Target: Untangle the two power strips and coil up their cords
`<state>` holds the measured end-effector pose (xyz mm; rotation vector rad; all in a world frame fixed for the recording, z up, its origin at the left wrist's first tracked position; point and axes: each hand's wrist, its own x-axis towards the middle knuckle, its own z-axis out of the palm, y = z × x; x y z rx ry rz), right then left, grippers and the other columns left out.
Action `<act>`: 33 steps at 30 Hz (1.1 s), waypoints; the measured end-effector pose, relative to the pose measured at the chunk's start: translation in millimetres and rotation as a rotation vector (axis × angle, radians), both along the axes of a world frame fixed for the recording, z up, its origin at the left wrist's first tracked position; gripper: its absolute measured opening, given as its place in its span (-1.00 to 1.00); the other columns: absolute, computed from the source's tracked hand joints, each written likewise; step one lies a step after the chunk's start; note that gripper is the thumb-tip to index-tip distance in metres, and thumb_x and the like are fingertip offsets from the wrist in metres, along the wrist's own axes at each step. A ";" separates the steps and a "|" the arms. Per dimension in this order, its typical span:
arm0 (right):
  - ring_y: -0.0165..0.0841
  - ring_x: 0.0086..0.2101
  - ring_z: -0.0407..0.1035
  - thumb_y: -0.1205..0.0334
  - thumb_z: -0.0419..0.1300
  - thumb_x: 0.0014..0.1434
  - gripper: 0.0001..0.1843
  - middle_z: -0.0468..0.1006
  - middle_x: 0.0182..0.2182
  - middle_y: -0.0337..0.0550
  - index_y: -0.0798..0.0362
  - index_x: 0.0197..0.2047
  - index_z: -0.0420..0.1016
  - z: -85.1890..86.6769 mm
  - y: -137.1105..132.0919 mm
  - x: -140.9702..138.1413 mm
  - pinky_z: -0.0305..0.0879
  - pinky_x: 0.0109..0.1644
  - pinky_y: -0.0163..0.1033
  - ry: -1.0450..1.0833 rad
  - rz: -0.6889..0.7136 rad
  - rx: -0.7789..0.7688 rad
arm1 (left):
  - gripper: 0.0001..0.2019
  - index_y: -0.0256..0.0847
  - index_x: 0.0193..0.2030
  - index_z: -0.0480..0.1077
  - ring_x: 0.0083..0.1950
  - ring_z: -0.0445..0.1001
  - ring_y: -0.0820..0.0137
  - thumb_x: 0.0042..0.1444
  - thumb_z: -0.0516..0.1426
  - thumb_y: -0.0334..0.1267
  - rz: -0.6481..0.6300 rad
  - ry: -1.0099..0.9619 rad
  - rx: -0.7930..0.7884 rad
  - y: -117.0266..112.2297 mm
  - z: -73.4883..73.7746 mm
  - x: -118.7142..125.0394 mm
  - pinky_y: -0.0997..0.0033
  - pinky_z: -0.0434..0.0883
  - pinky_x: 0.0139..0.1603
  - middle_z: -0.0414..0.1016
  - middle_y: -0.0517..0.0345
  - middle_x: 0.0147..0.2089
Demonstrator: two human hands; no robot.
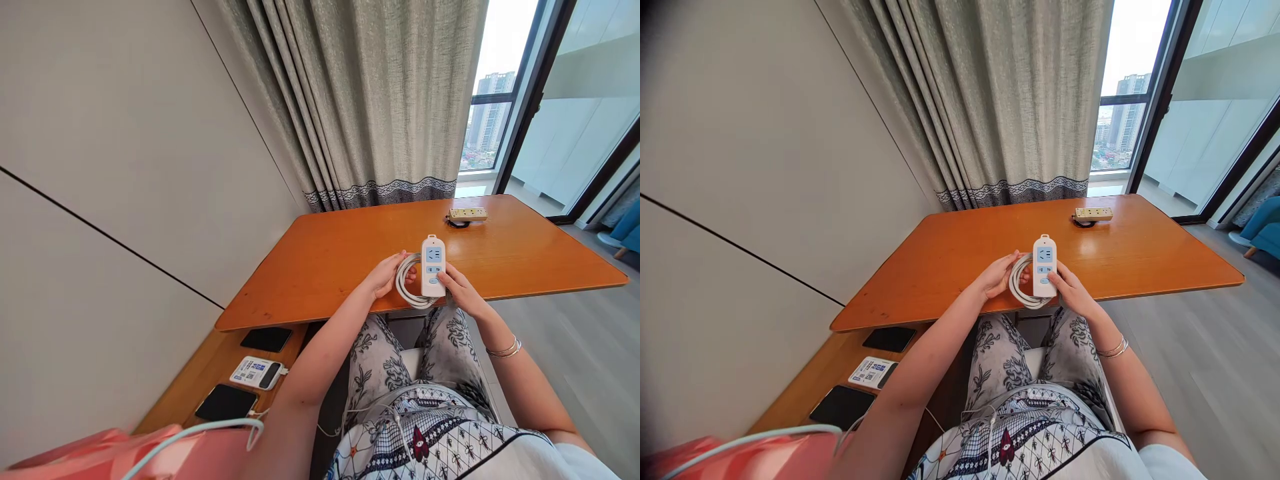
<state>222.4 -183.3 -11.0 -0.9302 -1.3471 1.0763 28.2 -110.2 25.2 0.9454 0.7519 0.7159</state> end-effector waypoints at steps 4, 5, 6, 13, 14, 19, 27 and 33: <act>-0.18 0.06 0.39 -0.27 0.26 0.11 -0.38 0.58 0.02 -0.14 -0.02 0.08 0.52 -5.2 2.8 0.4 0.28 0.22 -0.07 0.068 -0.058 -0.038 | -0.56 -0.34 -0.31 0.45 -0.58 0.39 0.47 0.34 0.01 0.01 0.015 0.038 0.000 -5.4 -7.4 5.7 0.44 0.45 -0.43 0.31 0.21 -0.64; -0.18 0.05 0.40 -0.28 0.26 0.10 -0.37 0.58 0.02 -0.14 -0.02 0.09 0.52 -6.3 3.1 1.0 0.29 0.21 -0.06 0.076 -0.050 -0.056 | -0.53 -0.32 -0.36 0.43 -0.63 0.30 0.51 0.33 0.00 0.05 0.024 0.043 0.001 -6.0 -9.0 7.3 0.46 0.42 -0.46 0.23 0.27 -0.68; -0.18 0.05 0.40 -0.28 0.26 0.10 -0.36 0.58 0.02 -0.13 -0.03 0.09 0.52 -7.2 3.1 1.9 0.29 0.21 -0.06 0.077 -0.036 -0.072 | -0.51 -0.31 -0.41 0.40 -0.67 0.20 0.55 0.32 0.00 0.09 0.036 0.046 -0.003 -6.2 -10.3 8.5 0.48 0.39 -0.49 0.15 0.32 -0.69; -0.18 0.10 0.37 -0.26 0.27 0.12 -0.37 0.55 0.07 -0.11 -0.01 0.10 0.51 -9.8 0.8 5.0 0.24 0.26 -0.08 0.041 0.002 -0.082 | -0.59 -0.26 -0.47 0.28 -0.68 -0.07 0.67 0.27 0.12 0.01 0.046 -0.016 -0.034 -5.0 -16.3 13.1 0.59 0.24 -0.55 0.01 0.43 -0.65; -0.19 0.09 0.38 -0.25 0.26 0.13 -0.37 0.55 0.07 -0.11 -0.01 0.11 0.49 -9.7 0.6 4.5 0.26 0.24 -0.08 0.042 -0.007 -0.074 | -0.59 -0.26 -0.47 0.29 -0.68 -0.07 0.67 0.26 0.12 0.02 0.039 -0.019 -0.022 -4.6 -18.0 14.5 0.59 0.24 -0.54 0.01 0.43 -0.65; -0.23 0.02 0.42 -0.20 0.25 0.16 -0.39 0.55 0.05 -0.12 -0.03 0.15 0.42 -9.3 8.3 20.5 0.38 0.12 -0.14 0.029 -0.103 -0.034 | -0.55 -0.29 -0.31 0.44 -0.50 0.40 0.50 0.29 0.05 0.10 0.022 0.057 0.129 7.5 -33.8 17.7 0.41 0.43 -0.29 0.45 0.14 -0.44; -0.34 -0.41 0.45 -0.05 0.25 0.17 -0.65 0.62 -0.31 -0.11 0.04 -0.12 0.48 -9.4 57.3 143.2 0.39 -0.44 -0.33 -0.079 -0.359 -0.243 | -0.69 -0.26 -0.18 0.45 -0.17 0.58 0.35 0.28 -0.01 -0.10 0.348 0.473 0.500 57.2 -82.6 -22.6 0.33 0.46 -0.06 0.58 -0.08 -0.07; -0.30 -0.38 0.52 0.11 0.17 0.26 -0.79 0.65 -0.33 -0.02 0.08 -0.23 0.51 -13.3 80.0 187.4 0.44 -0.38 -0.31 -0.169 -0.449 -0.416 | -0.83 -0.20 -0.30 0.46 -0.21 0.55 0.34 0.17 0.10 -0.20 0.358 0.554 0.659 60.9 -98.1 -31.7 0.30 0.46 -0.07 0.59 0.06 -0.19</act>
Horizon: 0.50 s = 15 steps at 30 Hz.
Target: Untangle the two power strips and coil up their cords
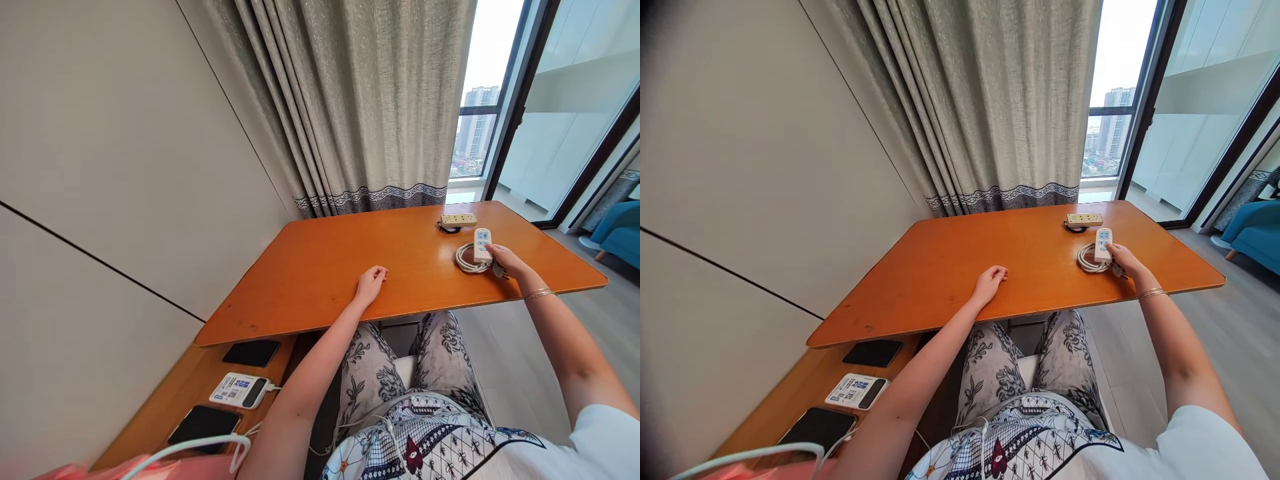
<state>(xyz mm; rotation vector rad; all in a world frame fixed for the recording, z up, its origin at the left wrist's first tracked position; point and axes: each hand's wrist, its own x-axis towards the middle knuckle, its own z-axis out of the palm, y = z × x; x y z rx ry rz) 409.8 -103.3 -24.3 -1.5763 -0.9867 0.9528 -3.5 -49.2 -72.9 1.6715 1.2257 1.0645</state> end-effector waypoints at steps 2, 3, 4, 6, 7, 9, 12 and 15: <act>-0.30 -0.39 0.52 0.11 0.18 0.27 -0.77 0.65 -0.35 -0.02 0.08 -0.28 0.53 -3.4 3.9 5.1 0.43 -0.38 -0.33 -0.036 0.000 -0.026 | -0.88 -0.18 -0.32 0.48 -0.21 0.53 0.32 0.13 0.13 -0.23 -0.042 0.124 0.096 -3.6 0.1 0.7 0.29 0.44 -0.07 0.59 0.09 -0.23; -0.31 -0.40 0.52 0.09 0.18 0.27 -0.76 0.65 -0.36 -0.02 0.08 -0.29 0.53 -5.0 6.0 7.3 0.42 -0.39 -0.33 -0.056 0.001 -0.041 | -0.88 -0.18 -0.32 0.49 -0.21 0.52 0.31 0.13 0.14 -0.25 -0.060 0.195 0.144 -5.1 0.7 0.9 0.30 0.43 -0.08 0.59 0.09 -0.24; -0.31 -0.41 0.51 0.08 0.20 0.26 -0.75 0.65 -0.37 -0.02 0.09 -0.29 0.54 -6.4 8.2 9.5 0.41 -0.40 -0.33 -0.078 0.004 -0.054 | -0.87 -0.18 -0.31 0.50 -0.21 0.51 0.31 0.14 0.13 -0.26 -0.072 0.258 0.183 -6.4 1.4 0.8 0.31 0.42 -0.10 0.59 0.09 -0.24; -0.31 -0.41 0.50 0.05 0.22 0.25 -0.72 0.65 -0.38 -0.01 0.10 -0.29 0.55 -8.6 13.0 14.2 0.40 -0.40 -0.33 -0.123 0.012 -0.072 | -0.85 -0.18 -0.29 0.50 -0.22 0.51 0.32 0.17 0.10 -0.27 -0.079 0.327 0.213 -7.9 2.7 0.4 0.33 0.42 -0.15 0.59 0.08 -0.23; -0.30 -0.41 0.50 0.04 0.22 0.25 -0.71 0.65 -0.37 0.00 0.11 -0.28 0.56 -9.3 15.3 16.5 0.39 -0.40 -0.33 -0.146 0.017 -0.078 | -0.85 -0.18 -0.29 0.51 -0.23 0.50 0.33 0.18 0.09 -0.28 -0.079 0.342 0.217 -8.2 3.1 0.2 0.34 0.41 -0.16 0.59 0.08 -0.23; -0.30 -0.39 0.50 0.03 0.22 0.25 -0.70 0.66 -0.34 0.01 0.12 -0.24 0.57 -10.1 18.5 20.4 0.38 -0.39 -0.33 -0.191 0.025 -0.088 | -0.84 -0.18 -0.28 0.51 -0.23 0.50 0.33 0.18 0.09 -0.29 -0.079 0.363 0.228 -8.4 3.6 0.2 0.35 0.41 -0.17 0.59 0.09 -0.23; -0.30 -0.36 0.50 0.03 0.19 0.27 -0.68 0.67 -0.28 0.03 0.14 -0.19 0.58 -11.2 18.8 23.1 0.38 -0.38 -0.34 -0.257 0.038 -0.099 | -0.85 -0.18 -0.29 0.50 -0.23 0.50 0.33 0.17 0.09 -0.31 -0.078 0.385 0.249 -8.5 3.5 1.0 0.35 0.41 -0.17 0.58 0.09 -0.24; -0.28 -0.33 0.51 0.01 0.16 0.29 -0.63 0.67 -0.25 0.05 0.15 -0.14 0.60 -13.7 17.7 23.0 0.40 -0.32 -0.33 -0.337 0.035 -0.112 | -0.85 -0.18 -0.30 0.50 -0.23 0.50 0.33 0.17 0.09 -0.32 -0.080 0.394 0.262 -9.4 3.9 1.6 0.35 0.40 -0.18 0.57 0.09 -0.24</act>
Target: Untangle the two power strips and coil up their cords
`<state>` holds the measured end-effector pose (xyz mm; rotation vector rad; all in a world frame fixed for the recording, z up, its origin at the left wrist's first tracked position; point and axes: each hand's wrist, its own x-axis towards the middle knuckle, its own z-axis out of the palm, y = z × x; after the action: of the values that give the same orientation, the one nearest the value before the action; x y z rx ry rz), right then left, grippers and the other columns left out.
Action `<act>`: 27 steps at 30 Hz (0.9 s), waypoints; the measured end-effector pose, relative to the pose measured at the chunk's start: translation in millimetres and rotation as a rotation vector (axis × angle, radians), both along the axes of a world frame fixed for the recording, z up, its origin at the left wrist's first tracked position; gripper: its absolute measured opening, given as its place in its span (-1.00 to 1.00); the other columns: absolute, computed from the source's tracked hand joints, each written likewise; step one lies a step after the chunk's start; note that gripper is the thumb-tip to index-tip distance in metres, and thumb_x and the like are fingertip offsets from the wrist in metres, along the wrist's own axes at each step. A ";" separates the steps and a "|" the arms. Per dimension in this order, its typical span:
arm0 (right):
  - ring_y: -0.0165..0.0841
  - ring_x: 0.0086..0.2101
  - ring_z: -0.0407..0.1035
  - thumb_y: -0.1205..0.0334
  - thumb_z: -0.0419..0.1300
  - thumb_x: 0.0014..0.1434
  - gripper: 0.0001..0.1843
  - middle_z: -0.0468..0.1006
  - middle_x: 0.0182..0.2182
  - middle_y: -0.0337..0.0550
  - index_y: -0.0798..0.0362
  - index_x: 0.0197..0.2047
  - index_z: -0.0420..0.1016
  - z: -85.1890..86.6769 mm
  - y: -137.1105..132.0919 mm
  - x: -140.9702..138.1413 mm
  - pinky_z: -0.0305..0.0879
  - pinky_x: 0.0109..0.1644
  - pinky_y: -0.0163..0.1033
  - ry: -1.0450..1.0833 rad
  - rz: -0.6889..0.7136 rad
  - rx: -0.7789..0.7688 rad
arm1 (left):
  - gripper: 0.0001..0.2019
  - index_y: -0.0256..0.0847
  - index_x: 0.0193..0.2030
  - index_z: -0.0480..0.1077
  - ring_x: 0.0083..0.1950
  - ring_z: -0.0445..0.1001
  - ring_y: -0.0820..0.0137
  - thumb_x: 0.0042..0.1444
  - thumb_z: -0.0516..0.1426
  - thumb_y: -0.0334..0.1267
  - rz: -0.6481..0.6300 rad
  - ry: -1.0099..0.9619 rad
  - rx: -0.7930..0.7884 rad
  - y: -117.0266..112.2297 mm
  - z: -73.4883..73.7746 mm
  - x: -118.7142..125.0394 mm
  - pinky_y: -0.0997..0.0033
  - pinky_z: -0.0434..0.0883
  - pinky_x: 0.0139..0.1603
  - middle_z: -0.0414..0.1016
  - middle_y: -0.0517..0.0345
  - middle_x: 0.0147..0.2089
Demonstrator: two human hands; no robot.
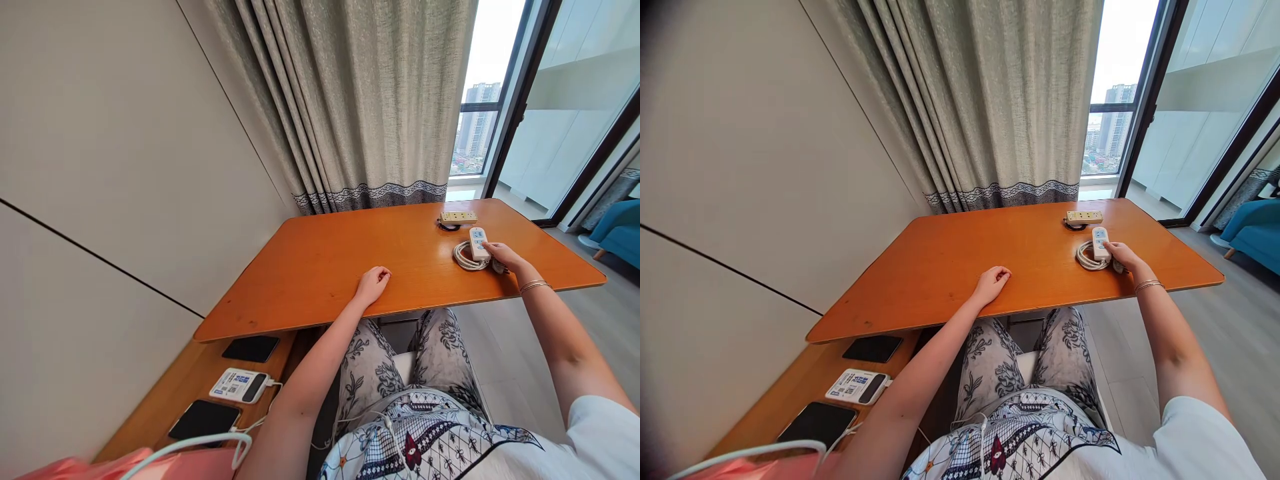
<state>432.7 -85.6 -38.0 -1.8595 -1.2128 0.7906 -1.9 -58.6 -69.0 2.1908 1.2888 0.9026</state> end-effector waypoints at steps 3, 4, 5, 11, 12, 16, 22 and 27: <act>-0.24 -0.28 0.53 -0.01 0.15 0.28 -0.61 0.67 -0.25 0.05 0.14 -0.12 0.61 -3.8 4.1 0.5 0.40 -0.25 -0.29 -0.107 -0.025 -0.016 | -0.85 -0.17 -0.29 0.49 -0.22 0.50 0.33 0.18 0.08 -0.31 -0.007 0.010 0.006 -1.6 1.1 -0.4 0.36 0.40 -0.19 0.57 0.09 -0.23; -0.21 -0.24 0.53 -0.01 0.16 0.27 -0.61 0.67 -0.24 0.06 0.13 -0.11 0.62 -5.1 6.8 1.2 0.40 -0.21 -0.27 -0.150 -0.038 -0.020 | -0.85 -0.17 -0.29 0.49 -0.22 0.50 0.33 0.18 0.08 -0.30 -0.009 0.014 0.009 -2.2 1.4 -0.7 0.36 0.40 -0.19 0.57 0.09 -0.23; -0.18 -0.19 0.53 -0.01 0.17 0.25 -0.62 0.67 -0.22 0.06 0.11 -0.10 0.63 -6.2 9.9 2.0 0.40 -0.17 -0.25 -0.194 -0.052 -0.025 | -0.85 -0.17 -0.29 0.49 -0.22 0.50 0.33 0.18 0.08 -0.30 -0.010 0.018 0.012 -2.7 1.6 -1.0 0.36 0.40 -0.19 0.57 0.09 -0.23; -0.12 -0.04 0.49 0.08 0.15 0.26 -0.54 0.59 0.02 0.16 0.17 0.12 0.53 -7.5 21.6 4.0 0.35 -0.02 -0.19 -0.383 -0.049 -0.021 | -0.85 -0.18 -0.29 0.47 -0.22 0.50 0.33 0.18 0.07 -0.30 -0.012 0.022 0.021 -2.7 -0.7 -1.8 0.34 0.41 -0.17 0.56 0.09 -0.24; -0.12 -0.03 0.48 0.10 0.14 0.26 -0.52 0.57 0.04 0.18 0.18 0.15 0.50 -6.6 21.9 3.5 0.34 -0.01 -0.19 -0.404 -0.042 -0.017 | -0.85 -0.18 -0.28 0.48 -0.22 0.50 0.34 0.18 0.07 -0.30 -0.012 0.020 0.024 -2.4 -1.3 -1.8 0.34 0.41 -0.17 0.56 0.09 -0.24; -0.12 0.02 0.45 0.14 0.11 0.30 -0.54 0.54 0.07 0.21 0.21 0.15 0.50 -2.6 21.3 1.4 0.32 0.03 -0.18 -0.473 -0.032 -0.005 | -0.85 -0.17 -0.29 0.48 -0.23 0.50 0.35 0.18 0.07 -0.30 -0.014 0.012 0.037 -1.6 -2.8 -1.8 0.35 0.42 -0.17 0.56 0.10 -0.25; -0.05 0.12 0.36 0.06 0.12 0.30 -0.46 0.45 0.14 0.32 0.23 0.22 0.42 3.9 14.8 -3.0 0.26 0.16 -0.06 -0.538 -0.096 0.020 | -0.83 -0.18 -0.28 0.49 -0.23 0.49 0.33 0.18 0.06 -0.28 -0.018 0.006 0.026 -2.9 -1.3 -2.2 0.33 0.42 -0.15 0.56 0.09 -0.25; -0.01 0.16 0.25 0.13 0.09 0.28 -0.52 0.39 0.15 0.25 0.17 0.20 0.43 16.0 -3.9 -38.2 0.14 0.26 0.08 -0.639 -0.175 0.336 | -0.83 -0.17 -0.28 0.49 -0.23 0.49 0.33 0.17 0.06 -0.28 -0.018 0.002 0.019 -3.9 0.7 -1.9 0.33 0.42 -0.16 0.56 0.08 -0.24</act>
<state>394.6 -89.5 -22.0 -1.9486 -1.4247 -0.1279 -3.8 -62.5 -68.3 2.2147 1.2639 0.9099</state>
